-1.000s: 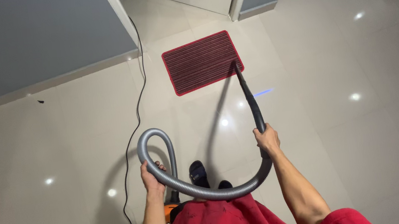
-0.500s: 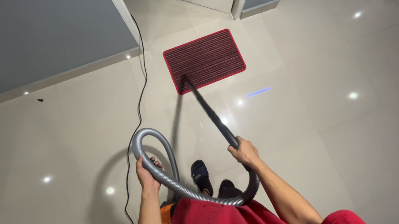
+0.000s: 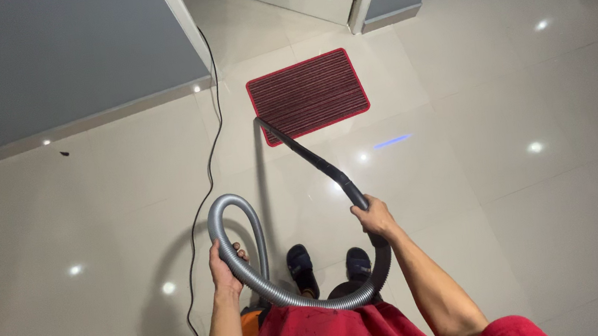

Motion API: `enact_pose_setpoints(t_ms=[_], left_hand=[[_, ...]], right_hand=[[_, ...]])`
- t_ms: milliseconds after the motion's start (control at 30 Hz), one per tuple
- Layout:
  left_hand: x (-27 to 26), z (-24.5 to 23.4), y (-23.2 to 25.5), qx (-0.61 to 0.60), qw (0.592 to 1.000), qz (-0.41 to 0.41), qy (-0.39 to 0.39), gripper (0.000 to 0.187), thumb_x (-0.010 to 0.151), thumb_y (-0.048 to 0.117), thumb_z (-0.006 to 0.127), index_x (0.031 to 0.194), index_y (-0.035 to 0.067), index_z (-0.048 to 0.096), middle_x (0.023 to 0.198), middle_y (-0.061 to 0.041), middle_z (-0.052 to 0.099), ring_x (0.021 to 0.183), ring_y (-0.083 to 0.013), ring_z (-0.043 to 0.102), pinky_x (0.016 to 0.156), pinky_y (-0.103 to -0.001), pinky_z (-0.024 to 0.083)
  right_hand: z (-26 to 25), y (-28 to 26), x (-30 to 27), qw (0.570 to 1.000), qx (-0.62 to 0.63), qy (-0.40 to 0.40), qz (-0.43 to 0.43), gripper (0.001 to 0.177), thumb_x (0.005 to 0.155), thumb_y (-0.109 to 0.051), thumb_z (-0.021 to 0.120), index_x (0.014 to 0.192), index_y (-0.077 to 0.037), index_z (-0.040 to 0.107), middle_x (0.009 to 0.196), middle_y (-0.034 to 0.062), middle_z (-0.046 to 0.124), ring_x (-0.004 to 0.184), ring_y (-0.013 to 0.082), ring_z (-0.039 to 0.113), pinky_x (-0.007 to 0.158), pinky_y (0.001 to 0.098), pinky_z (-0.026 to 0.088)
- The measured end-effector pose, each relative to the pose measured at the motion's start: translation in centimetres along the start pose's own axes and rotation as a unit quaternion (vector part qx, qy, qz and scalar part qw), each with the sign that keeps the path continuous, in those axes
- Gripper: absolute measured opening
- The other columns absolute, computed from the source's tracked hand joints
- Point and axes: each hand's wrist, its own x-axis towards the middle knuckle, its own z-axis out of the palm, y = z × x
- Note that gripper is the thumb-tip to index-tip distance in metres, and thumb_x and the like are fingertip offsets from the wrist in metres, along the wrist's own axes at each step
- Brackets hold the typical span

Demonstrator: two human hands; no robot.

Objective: The person vacuums the tiled floor using a vacuum cleaner hose, moving it across the surface and around a red mat.

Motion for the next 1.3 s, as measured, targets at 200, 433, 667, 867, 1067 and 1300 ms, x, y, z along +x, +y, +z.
enact_pose_setpoints(t_ms=[200, 433, 667, 867, 1067, 1300], left_hand=[[-0.9, 0.9, -3.0, -0.004, 1.0, 0.028, -0.013, 0.033, 0.095, 0.042, 0.055, 0.107, 0.011, 0.054, 0.078, -0.007, 0.058, 0.063, -0.0173, 0.055, 0.059, -0.032, 0.051], [-1.6, 2.5, -7.4, -0.043, 0.998, 0.033, 0.016, 0.038, 0.1, 0.043, 0.056, 0.105, 0.006, 0.049, 0.083, -0.006, 0.058, 0.068, -0.0168, 0.056, 0.062, -0.033, 0.052], [-2.4, 2.9, -10.8, -0.086, 0.995, 0.049, 0.023, 0.033, 0.098, 0.041, 0.055, 0.106, 0.01, 0.047, 0.08, -0.006, 0.056, 0.065, -0.0169, 0.053, 0.06, -0.033, 0.05], [-2.8, 3.0, -12.1, -0.068, 0.995, 0.063, 0.041, 0.033, 0.099, 0.039, 0.054, 0.105, 0.007, 0.046, 0.079, -0.007, 0.054, 0.065, -0.0178, 0.054, 0.058, -0.033, 0.05], [-3.3, 2.3, -10.4, -0.046, 0.994, 0.057, 0.076, 0.033, 0.098, 0.04, 0.054, 0.105, 0.008, 0.049, 0.079, -0.007, 0.056, 0.064, -0.0166, 0.053, 0.058, -0.032, 0.049], [-3.3, 1.0, -8.7, -0.062, 0.994, 0.072, 0.059, 0.033, 0.097, 0.039, 0.057, 0.105, 0.008, 0.049, 0.078, -0.006, 0.056, 0.064, -0.0166, 0.054, 0.058, -0.033, 0.051]], right_hand=[[-3.7, 3.3, 2.2, 0.999, 0.005, 0.034, 0.005, 0.042, 0.085, -0.028, 0.069, 0.114, 0.003, 0.066, 0.066, 0.0124, 0.066, 0.051, 0.0216, 0.067, 0.052, 0.038, 0.057], [-10.1, 5.8, 4.5, 0.994, 0.011, 0.106, 0.034, 0.041, 0.088, -0.03, 0.068, 0.112, 0.003, 0.064, 0.066, 0.0135, 0.067, 0.053, 0.0236, 0.068, 0.054, 0.0386, 0.057], [-13.8, 5.7, 4.6, 0.987, -0.021, 0.146, 0.068, 0.038, 0.088, -0.034, 0.067, 0.107, -0.001, 0.066, 0.07, 0.0112, 0.069, 0.056, 0.0234, 0.071, 0.061, 0.0394, 0.058], [-11.7, 4.0, 5.3, 0.989, -0.091, 0.109, 0.052, 0.044, 0.088, -0.04, 0.066, 0.113, -0.004, 0.065, 0.076, 0.0118, 0.073, 0.059, 0.0238, 0.073, 0.066, 0.0402, 0.06], [-6.7, 0.4, 3.7, 0.984, -0.173, 0.032, 0.009, 0.046, 0.087, -0.04, 0.065, 0.118, -0.006, 0.064, 0.078, 0.013, 0.075, 0.065, 0.0247, 0.076, 0.074, 0.0413, 0.06], [-2.2, -4.5, 2.5, 0.973, -0.225, -0.047, -0.021, 0.044, 0.087, -0.041, 0.065, 0.114, -0.007, 0.068, 0.074, 0.0113, 0.074, 0.065, 0.0226, 0.073, 0.074, 0.0403, 0.058]])
